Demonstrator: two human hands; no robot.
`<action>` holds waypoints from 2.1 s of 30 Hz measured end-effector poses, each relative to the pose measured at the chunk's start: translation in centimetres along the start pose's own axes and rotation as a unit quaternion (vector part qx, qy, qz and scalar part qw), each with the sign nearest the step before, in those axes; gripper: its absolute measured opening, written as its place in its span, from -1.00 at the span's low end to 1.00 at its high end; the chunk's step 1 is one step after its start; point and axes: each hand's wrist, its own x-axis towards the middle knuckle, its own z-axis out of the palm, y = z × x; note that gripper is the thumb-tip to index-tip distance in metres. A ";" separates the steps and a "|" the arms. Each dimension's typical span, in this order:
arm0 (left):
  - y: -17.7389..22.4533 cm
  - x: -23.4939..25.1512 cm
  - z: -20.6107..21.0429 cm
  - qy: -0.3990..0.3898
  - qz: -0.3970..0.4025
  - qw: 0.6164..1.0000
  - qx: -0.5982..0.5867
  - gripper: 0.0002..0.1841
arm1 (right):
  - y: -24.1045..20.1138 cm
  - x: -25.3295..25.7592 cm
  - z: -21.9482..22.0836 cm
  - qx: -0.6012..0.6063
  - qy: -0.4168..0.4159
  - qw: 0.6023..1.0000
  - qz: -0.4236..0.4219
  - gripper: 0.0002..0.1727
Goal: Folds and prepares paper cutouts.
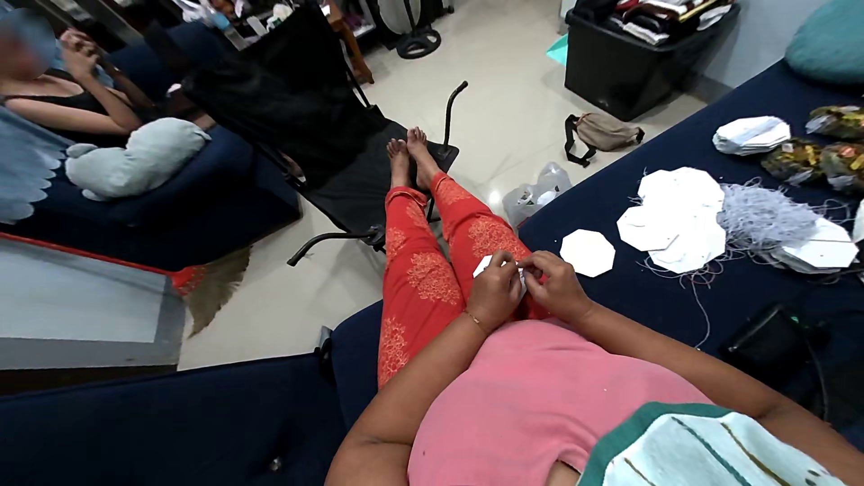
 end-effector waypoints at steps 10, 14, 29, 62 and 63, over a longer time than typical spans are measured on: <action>-1.3 -0.1 -0.5 0.010 -0.007 0.971 -0.237 -0.83 | 0.5 0.1 -0.5 0.093 -0.051 0.994 0.008 -0.88; -1.6 -0.1 -0.6 0.006 -0.057 0.935 -0.349 -0.88 | 0.2 0.3 -0.8 0.213 -0.063 0.972 0.074 -0.90; -0.5 -0.2 -1.0 0.006 -0.039 0.976 -0.213 -0.84 | -0.2 -0.2 -1.4 0.013 -0.012 0.999 -0.036 -0.83; -1.4 0.0 -0.3 -0.024 0.056 0.944 -0.324 -0.64 | 7.9 1.5 -16.2 -0.005 0.087 0.941 0.328 -0.37; -1.4 0.0 -0.3 -0.028 0.042 0.943 -0.329 -0.66 | 8.9 1.0 -17.4 -0.074 0.126 0.925 0.351 -0.26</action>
